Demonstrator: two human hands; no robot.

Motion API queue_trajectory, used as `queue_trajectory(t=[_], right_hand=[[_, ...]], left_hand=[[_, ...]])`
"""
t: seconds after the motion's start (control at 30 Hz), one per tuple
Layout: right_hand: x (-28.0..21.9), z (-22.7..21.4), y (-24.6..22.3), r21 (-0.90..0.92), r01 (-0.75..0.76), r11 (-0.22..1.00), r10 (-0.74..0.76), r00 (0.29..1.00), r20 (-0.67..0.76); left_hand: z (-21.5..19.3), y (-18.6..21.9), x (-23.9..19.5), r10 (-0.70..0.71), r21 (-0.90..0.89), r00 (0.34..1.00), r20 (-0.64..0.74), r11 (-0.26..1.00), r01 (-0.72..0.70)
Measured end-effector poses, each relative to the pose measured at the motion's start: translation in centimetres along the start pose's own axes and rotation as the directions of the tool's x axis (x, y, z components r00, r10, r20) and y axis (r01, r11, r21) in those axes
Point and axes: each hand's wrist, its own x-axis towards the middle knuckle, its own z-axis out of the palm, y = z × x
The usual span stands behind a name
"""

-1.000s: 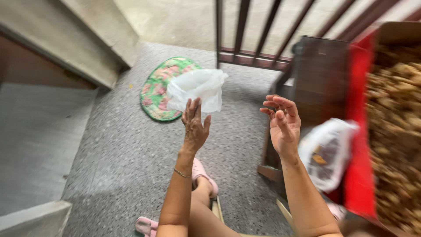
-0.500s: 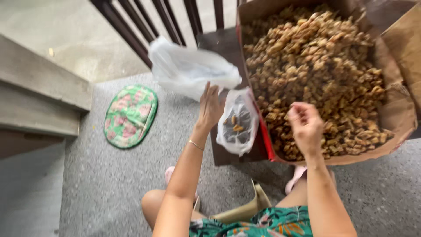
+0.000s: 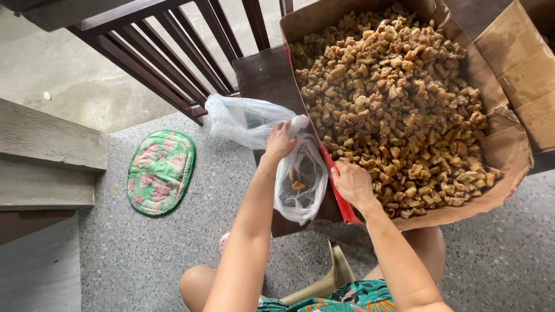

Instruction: The person sits on the floor and sorts dried fruit pieces by hand, transferring them from a large cardboard box into a smaller one. They repeatedly scoop handfuls of the fruit, inspect them, and move them between the containers.

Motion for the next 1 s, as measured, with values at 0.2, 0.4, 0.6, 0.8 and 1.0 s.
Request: queue_trajectory(t=[0.2, 0.4, 0.6, 0.8, 1.0], right_hand=[[0.5, -3.5, -0.8, 0.026, 0.030, 0.999, -0.031, 0.998, 0.049], [1.2, -5.0, -1.3, -0.029, 0.044, 0.999, -0.041, 0.994, 0.105], [-0.3, -0.9, 0.0, -0.039, 0.083, 0.996, -0.082, 0.996, 0.022], [-1.6, 1.4, -1.3, 0.072, 0.077, 0.994, -0.076, 0.997, -0.029], [-1.4, 3.1, -2.0, 0.035, 0.190, 0.981, -0.188, 0.981, -0.057]], left_hand=[[6.6, -0.4, 1.5, -0.059, 0.264, 0.996, 0.070, 0.964, 0.038], [8.9, 2.4, 2.6, -0.076, 0.766, 0.985, 0.156, 0.639, -0.072], [7.1, 2.9, 1.7, 0.129, 0.158, 0.977, 0.169, 0.975, -0.156], [-2.4, 2.2, -2.4, 0.221, -0.267, 0.943, -0.248, 0.920, -0.285], [-7.8, -0.4, -8.4, -0.147, -0.556, 0.931, -0.335, 0.828, -0.069]])
